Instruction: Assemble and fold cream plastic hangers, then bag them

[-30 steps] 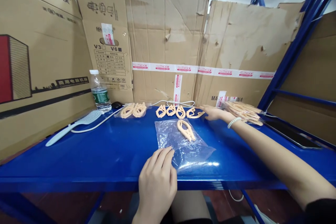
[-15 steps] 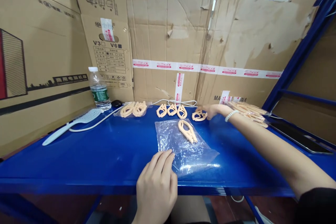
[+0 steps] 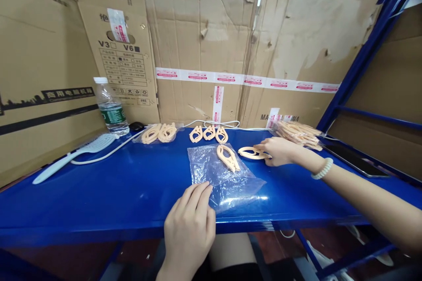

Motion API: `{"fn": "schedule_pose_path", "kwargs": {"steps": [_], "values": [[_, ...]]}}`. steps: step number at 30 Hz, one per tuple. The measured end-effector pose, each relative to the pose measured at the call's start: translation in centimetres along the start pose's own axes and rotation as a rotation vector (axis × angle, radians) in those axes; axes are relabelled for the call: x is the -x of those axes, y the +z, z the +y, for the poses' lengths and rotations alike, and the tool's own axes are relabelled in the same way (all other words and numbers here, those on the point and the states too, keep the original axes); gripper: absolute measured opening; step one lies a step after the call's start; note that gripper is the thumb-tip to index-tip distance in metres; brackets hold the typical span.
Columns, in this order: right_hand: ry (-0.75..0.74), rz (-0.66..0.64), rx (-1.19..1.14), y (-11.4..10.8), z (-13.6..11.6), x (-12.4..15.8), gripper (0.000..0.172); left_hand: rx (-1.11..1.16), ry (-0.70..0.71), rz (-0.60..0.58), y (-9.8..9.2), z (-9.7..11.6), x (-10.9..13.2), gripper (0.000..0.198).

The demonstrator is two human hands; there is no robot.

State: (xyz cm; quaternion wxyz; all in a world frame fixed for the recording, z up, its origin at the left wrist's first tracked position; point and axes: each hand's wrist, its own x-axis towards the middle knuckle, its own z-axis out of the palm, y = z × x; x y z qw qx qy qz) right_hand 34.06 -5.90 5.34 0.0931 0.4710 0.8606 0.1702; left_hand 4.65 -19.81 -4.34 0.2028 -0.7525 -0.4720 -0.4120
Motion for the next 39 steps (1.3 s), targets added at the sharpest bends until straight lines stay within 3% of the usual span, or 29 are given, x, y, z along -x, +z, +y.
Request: {"fn": "schedule_pose_path", "kwargs": {"steps": [8, 14, 17, 20, 24, 27, 31, 36, 38, 39], "values": [[-0.096, 0.077, 0.124, 1.6, -0.6, 0.6, 0.045, -0.011, 0.014, -0.012, -0.1, -0.1, 0.0, 0.036], [-0.102, 0.138, 0.215, 2.0, -1.4, 0.4, 0.023, 0.007, -0.001, -0.007, -0.2, 0.1, 0.0, 0.036], [-0.112, 0.157, 0.216, 1.8, -2.0, 0.4, 0.019, 0.021, -0.015, -0.002, -0.3, 0.2, 0.0, 0.036], [-0.111, 0.175, 0.107, 1.8, -2.3, 0.6, 0.023, 0.032, -0.023, -0.002, -0.3, 0.2, 0.0, 0.036], [-0.082, 0.184, -0.211, 2.1, -1.8, 1.5, 0.032, 0.044, -0.026, 0.003, -0.4, 0.2, -0.1, 0.037], [-0.091, 0.315, -0.384, 2.0, -1.3, 2.7, 0.033, 0.051, -0.028, 0.003, -0.4, 0.2, -0.1, 0.037], [-0.021, 0.652, -0.469, 0.6, -2.1, 4.8, 0.024, 0.051, -0.032, 0.01, -0.3, 0.1, -0.1, 0.036], [0.19, 1.031, -0.432, -2.3, -7.1, 8.2, 0.011, 0.05, -0.027, 0.017, -0.1, 0.1, -0.1, 0.038], [0.177, 1.053, -0.445, -3.3, -9.8, 9.3, 0.008, 0.041, -0.029, 0.018, -0.1, 0.1, -0.1, 0.039], [0.106, 0.999, -0.463, -3.7, -11.1, 9.7, 0.008, 0.036, -0.031, 0.019, -0.1, 0.1, -0.1, 0.04]]}}
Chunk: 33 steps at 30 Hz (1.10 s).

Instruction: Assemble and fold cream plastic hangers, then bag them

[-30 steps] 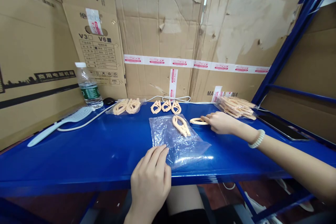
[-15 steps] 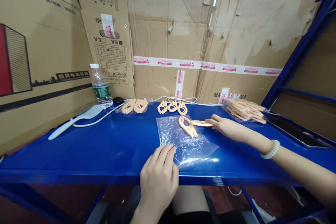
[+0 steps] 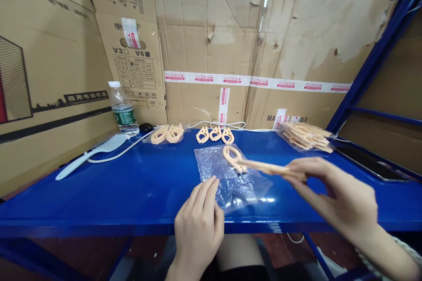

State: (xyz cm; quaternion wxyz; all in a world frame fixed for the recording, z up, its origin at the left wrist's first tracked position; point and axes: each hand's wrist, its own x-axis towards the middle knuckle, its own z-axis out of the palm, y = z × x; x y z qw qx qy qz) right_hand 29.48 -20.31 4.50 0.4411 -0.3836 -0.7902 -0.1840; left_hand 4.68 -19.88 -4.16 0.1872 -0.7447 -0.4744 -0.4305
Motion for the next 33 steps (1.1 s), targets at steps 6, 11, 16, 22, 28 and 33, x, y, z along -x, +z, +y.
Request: {"fn": "schedule_pose_path", "kwargs": {"steps": [6, 11, 16, 22, 28, 33], "values": [[-0.372, -0.217, 0.011, 3.2, -4.4, 0.2, 0.022, 0.006, -0.013, -0.019, -0.2, 0.1, 0.0, 0.045], [-0.419, -0.391, 0.096, 7.6, -4.4, -0.9, 0.026, 0.031, -0.005, 0.006, -0.1, 0.1, 0.0, 0.045], [-0.282, -0.64, 0.059, 10.0, -4.6, -2.1, 0.031, 0.013, 0.01, 0.017, 0.0, -0.1, 0.1, 0.047], [-0.236, -0.713, -0.208, 8.3, -4.1, -2.9, 0.046, -0.003, 0.022, 0.018, 0.1, -0.1, 0.1, 0.048], [0.208, -0.23, -0.401, 8.1, 2.6, -6.8, 0.029, -0.007, 0.044, -0.008, 0.1, -0.3, 0.3, 0.048], [0.059, -0.508, -0.114, 14.0, 10.1, -9.4, 0.056, -0.028, 0.067, -0.017, 0.0, -0.4, 0.4, 0.049]]}}
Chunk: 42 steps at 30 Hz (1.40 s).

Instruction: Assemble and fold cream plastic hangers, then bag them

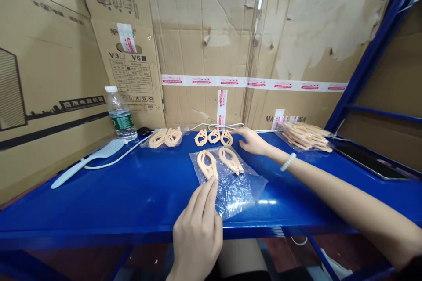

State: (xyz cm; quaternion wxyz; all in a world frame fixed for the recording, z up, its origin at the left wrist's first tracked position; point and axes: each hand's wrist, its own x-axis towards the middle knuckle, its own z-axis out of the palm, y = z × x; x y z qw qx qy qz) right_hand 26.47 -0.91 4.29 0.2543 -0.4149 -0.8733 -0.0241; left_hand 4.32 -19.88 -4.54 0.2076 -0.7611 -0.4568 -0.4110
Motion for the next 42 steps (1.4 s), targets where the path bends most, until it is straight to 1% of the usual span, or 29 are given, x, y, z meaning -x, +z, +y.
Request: {"fn": "schedule_pose_path", "kwargs": {"steps": [2, 5, 6, 8, 11, 14, 16, 18, 20, 22, 25, 27, 29, 31, 33, 35, 36, 39, 40, 42], "values": [[-0.041, -0.089, 0.052, 1.6, 2.1, -1.7, 0.068, -0.011, 0.018, 0.008, 0.0, -0.1, 0.0, 0.049], [-0.068, -0.213, 0.13, 3.3, 4.0, -3.7, 0.08, -0.024, 0.046, 0.015, 0.1, -0.2, -0.1, 0.049], [-0.069, -0.249, 0.156, 3.6, 4.3, -4.2, 0.08, -0.031, 0.051, 0.018, 0.1, -0.3, -0.1, 0.049], [-0.066, -0.306, 0.206, 3.8, 4.9, -4.8, 0.076, -0.042, 0.054, 0.03, 0.2, -0.3, 0.0, 0.049], [-0.054, -0.346, 0.264, 2.9, 5.6, -4.6, 0.063, -0.038, 0.05, 0.047, 0.2, -0.3, 0.1, 0.049], [-0.031, -0.39, 0.29, 0.8, 6.3, -2.9, 0.049, -0.023, 0.038, 0.042, 0.3, -0.3, 0.0, 0.049], [-0.009, -0.43, 0.278, -0.8, 6.6, -0.9, 0.042, -0.015, 0.028, 0.051, 0.4, -0.2, -0.1, 0.048], [-0.003, -0.444, 0.248, -2.3, 6.6, 1.5, 0.038, -0.01, 0.022, 0.073, 0.4, -0.2, -0.3, 0.047], [-0.016, -0.416, 0.215, -3.4, 6.3, 4.2, 0.035, -0.009, 0.017, 0.086, 0.4, -0.1, -0.4, 0.047], [-0.036, -0.334, 0.174, -4.2, 5.9, 6.7, 0.033, -0.006, 0.009, 0.072, 0.3, 0.1, -0.4, 0.048], [-0.088, -0.033, 0.103, -5.2, 4.6, 9.6, 0.03, 0.004, -0.01, 0.044, 0.3, 0.2, -0.3, 0.05], [-0.116, 0.166, 0.116, -5.9, 3.1, 10.8, 0.026, 0.012, -0.015, 0.023, 0.2, 0.2, -0.2, 0.05], [-0.139, 0.33, 0.148, -6.7, 1.0, 11.2, 0.019, 0.014, -0.018, 0.008, 0.3, 0.2, -0.2, 0.051], [-0.172, 0.469, 0.176, -7.5, -1.7, 11.3, 0.011, 0.009, -0.024, 0.002, 0.2, 0.2, -0.2, 0.052], [-0.21, 0.574, 0.173, -8.1, -4.7, 11.3, 0.008, 0.003, -0.035, -0.007, 0.2, 0.3, -0.2, 0.053], [-0.274, 0.603, 0.126, -8.4, -7.7, 11.5, 0.014, 0.002, -0.044, -0.01, 0.0, 0.4, -0.3, 0.053], [-0.308, 0.574, 0.09, -8.5, -9.1, 11.6, 0.017, 0.002, -0.047, -0.01, 0.0, 0.5, -0.3, 0.054], [-0.428, 0.347, 0.068, -8.1, -12.3, 12.0, 0.013, 0.003, -0.052, -0.012, -0.2, 0.5, -0.4, 0.054], [-0.459, 0.278, 0.09, -7.8, -13.0, 12.0, 0.015, 0.002, -0.054, -0.015, -0.2, 0.5, -0.4, 0.054], [-0.504, 0.179, 0.146, -6.8, -13.7, 11.7, 0.025, -0.001, -0.053, -0.018, -0.2, 0.4, -0.4, 0.054]]}}
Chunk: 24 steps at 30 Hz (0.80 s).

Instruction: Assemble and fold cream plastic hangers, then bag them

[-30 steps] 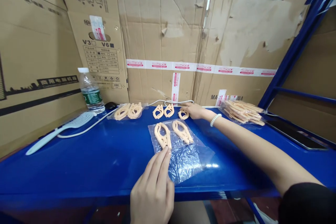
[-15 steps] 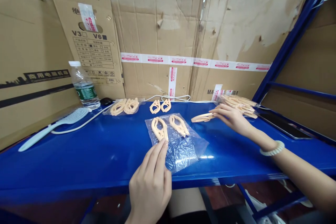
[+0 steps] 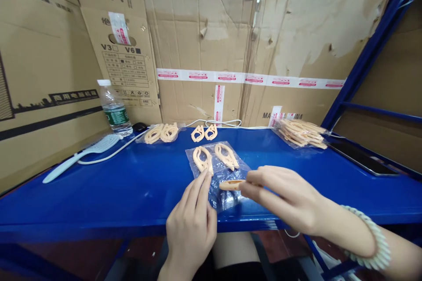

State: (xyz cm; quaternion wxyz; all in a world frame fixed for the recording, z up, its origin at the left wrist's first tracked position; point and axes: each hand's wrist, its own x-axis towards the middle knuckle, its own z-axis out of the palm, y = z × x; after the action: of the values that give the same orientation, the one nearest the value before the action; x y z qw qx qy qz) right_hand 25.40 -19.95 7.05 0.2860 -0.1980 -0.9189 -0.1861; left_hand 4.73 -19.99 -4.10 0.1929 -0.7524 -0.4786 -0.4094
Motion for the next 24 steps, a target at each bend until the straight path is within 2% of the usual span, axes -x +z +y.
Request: {"fn": "schedule_pose_path", "kwargs": {"steps": [2, 6, 10, 15, 18, 21, 22, 24], "values": [[-0.07, -0.043, 0.059, 1.4, 0.1, -0.3, 0.03, 0.002, 0.003, 0.002, 0.0, -0.1, 0.0, 0.054], [-0.23, -0.044, 0.291, 4.4, 1.5, -0.7, 0.029, 0.022, 0.014, -0.001, 0.1, -0.1, 0.1, 0.055], [-0.214, -0.068, 0.5, 6.7, 2.7, -1.0, 0.028, 0.025, 0.017, 0.0, 0.2, -0.2, 0.2, 0.056], [-0.11, -0.14, 0.591, 7.9, 2.8, -1.0, 0.027, 0.034, 0.024, 0.01, 0.2, -0.3, 0.2, 0.056], [-0.031, -0.165, 0.565, 8.0, 2.8, -1.0, 0.02, 0.036, 0.028, 0.009, 0.1, -0.2, 0.2, 0.056], [0.185, -0.196, 0.509, 7.9, 3.4, -1.0, 0.004, 0.033, 0.025, 0.005, 0.0, -0.2, 0.1, 0.055], [0.281, -0.214, 0.469, 7.8, 3.8, -1.1, 0.006, 0.032, 0.026, 0.003, 0.0, -0.2, 0.1, 0.055], [0.427, -0.275, 0.309, 7.3, 5.1, -1.2, 0.022, 0.031, 0.026, 0.002, -0.1, -0.2, 0.2, 0.055]]}}
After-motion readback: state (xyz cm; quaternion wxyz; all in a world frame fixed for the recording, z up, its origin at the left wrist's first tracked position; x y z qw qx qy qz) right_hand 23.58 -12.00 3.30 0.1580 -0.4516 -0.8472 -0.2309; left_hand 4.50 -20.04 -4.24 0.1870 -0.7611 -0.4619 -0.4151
